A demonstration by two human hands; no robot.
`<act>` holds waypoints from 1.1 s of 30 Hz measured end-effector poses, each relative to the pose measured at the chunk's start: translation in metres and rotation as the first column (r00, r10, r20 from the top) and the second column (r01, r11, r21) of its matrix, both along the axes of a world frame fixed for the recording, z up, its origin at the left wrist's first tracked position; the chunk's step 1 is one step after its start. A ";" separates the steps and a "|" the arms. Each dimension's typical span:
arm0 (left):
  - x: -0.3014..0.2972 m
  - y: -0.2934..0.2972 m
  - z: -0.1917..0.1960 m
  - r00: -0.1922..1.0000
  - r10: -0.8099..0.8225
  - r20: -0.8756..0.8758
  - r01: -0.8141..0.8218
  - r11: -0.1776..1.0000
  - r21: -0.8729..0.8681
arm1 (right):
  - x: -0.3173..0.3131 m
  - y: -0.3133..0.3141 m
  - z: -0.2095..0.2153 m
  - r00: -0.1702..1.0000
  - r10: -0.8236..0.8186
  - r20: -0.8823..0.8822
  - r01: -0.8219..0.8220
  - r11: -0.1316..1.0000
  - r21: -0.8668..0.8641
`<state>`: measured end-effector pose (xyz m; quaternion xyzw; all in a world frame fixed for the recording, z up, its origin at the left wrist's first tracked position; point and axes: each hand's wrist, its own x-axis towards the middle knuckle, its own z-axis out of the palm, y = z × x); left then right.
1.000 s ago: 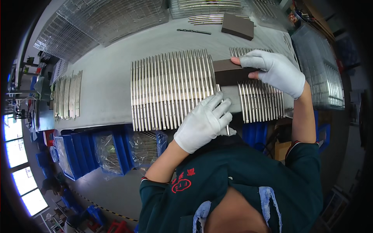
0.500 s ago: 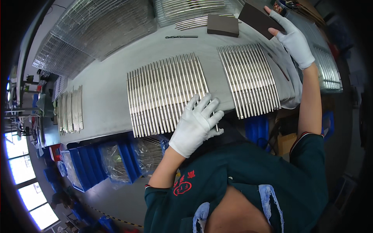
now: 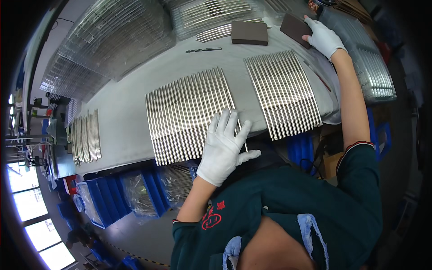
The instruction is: Aligning and organizing thin metal rods or slats on a workbench using an alignment block in a manufacturing setting.
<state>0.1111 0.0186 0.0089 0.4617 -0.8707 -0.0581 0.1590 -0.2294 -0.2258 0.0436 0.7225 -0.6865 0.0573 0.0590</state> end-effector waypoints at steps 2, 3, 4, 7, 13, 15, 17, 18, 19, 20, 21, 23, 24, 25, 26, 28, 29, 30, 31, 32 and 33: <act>0.000 0.000 -0.002 1.000 0.004 -0.016 -0.005 1.000 -0.018 | -0.001 -0.002 -0.004 1.000 -0.014 -0.019 0.015 1.000 0.027; 0.000 0.000 -0.001 1.000 0.002 -0.015 -0.002 1.000 -0.018 | -0.004 -0.004 -0.007 1.000 -0.016 -0.018 0.017 1.000 0.026; -0.001 -0.001 0.000 1.000 -0.004 -0.026 0.003 1.000 -0.002 | -0.008 -0.006 -0.008 1.000 0.004 -0.029 -0.003 1.000 0.014; 0.000 -0.003 0.002 0.999 -0.007 -0.038 0.008 1.000 0.024 | -0.001 -0.002 -0.005 1.000 0.014 -0.023 -0.013 1.000 0.004; -0.002 -0.003 0.003 1.000 -0.011 -0.019 0.011 1.000 0.014 | 0.009 0.008 -0.002 0.999 0.021 0.034 -0.020 0.999 -0.035; -0.001 -0.003 0.003 1.000 -0.010 -0.016 0.010 1.000 0.004 | 0.015 0.013 0.001 0.999 0.018 0.050 -0.017 0.999 -0.029; 0.000 -0.002 0.004 1.000 0.008 0.007 -0.008 1.000 0.014 | 0.025 0.020 0.006 0.999 0.015 0.053 -0.015 1.000 0.004; -0.001 -0.003 0.005 1.000 0.009 0.008 -0.009 1.000 0.011 | 0.025 0.021 0.006 0.998 0.016 0.053 -0.016 1.000 0.001; -0.003 -0.004 0.005 0.999 0.013 0.039 -0.013 1.000 -0.005 | 0.024 0.023 0.005 0.998 0.021 0.057 -0.019 0.999 -0.042; -0.005 -0.004 0.006 0.997 0.017 0.070 -0.016 1.000 -0.022 | 0.023 0.023 0.004 0.998 0.025 0.060 -0.020 0.996 -0.085; -0.007 -0.005 0.006 0.997 0.015 0.070 -0.013 1.000 -0.028 | 0.019 0.021 0.000 0.998 0.023 0.061 -0.017 0.996 -0.090; -0.012 -0.006 0.006 0.999 -0.031 0.041 0.031 1.000 0.001 | 0.010 0.016 -0.007 0.990 0.140 0.009 -0.125 0.908 -0.399; -0.014 -0.007 0.010 0.999 -0.041 0.022 0.042 0.998 -0.048 | 0.022 0.024 -0.001 0.952 0.304 0.026 -0.260 0.853 -0.453; -0.015 -0.008 0.012 0.999 -0.037 0.024 0.039 0.998 -0.050 | 0.045 0.042 0.012 0.887 0.460 0.031 -0.383 0.772 -0.508; -0.016 -0.009 0.013 0.994 -0.039 -0.105 0.032 0.997 -0.068 | 0.065 0.060 0.021 0.846 0.515 0.141 -0.440 0.822 -0.361; -0.015 -0.008 0.020 0.974 -0.035 -0.225 0.015 0.996 -0.088 | 0.105 0.094 0.038 0.730 0.604 0.320 -0.637 0.771 -0.004; -0.018 -0.008 0.028 0.960 0.008 -0.280 -0.031 0.996 -0.081 | 0.114 0.102 0.033 0.643 0.653 0.400 -0.745 0.654 0.132; -0.019 -0.008 0.034 0.940 0.051 -0.338 -0.079 0.994 -0.071 | 0.129 0.120 0.041 0.595 0.709 0.379 -0.798 0.577 0.176; -0.022 -0.010 0.038 0.941 0.043 -0.335 -0.072 0.995 -0.075 | 0.139 0.129 0.043 0.534 0.746 0.398 -0.845 0.488 0.219; -0.025 -0.012 0.041 0.937 0.058 -0.346 -0.091 0.993 -0.079 | 0.146 0.135 0.038 0.532 0.754 0.385 -0.846 0.490 0.209; -0.026 -0.013 0.043 0.932 0.073 -0.356 -0.111 0.990 -0.086 | 0.151 0.138 0.032 0.528 0.765 0.370 -0.849 0.490 0.197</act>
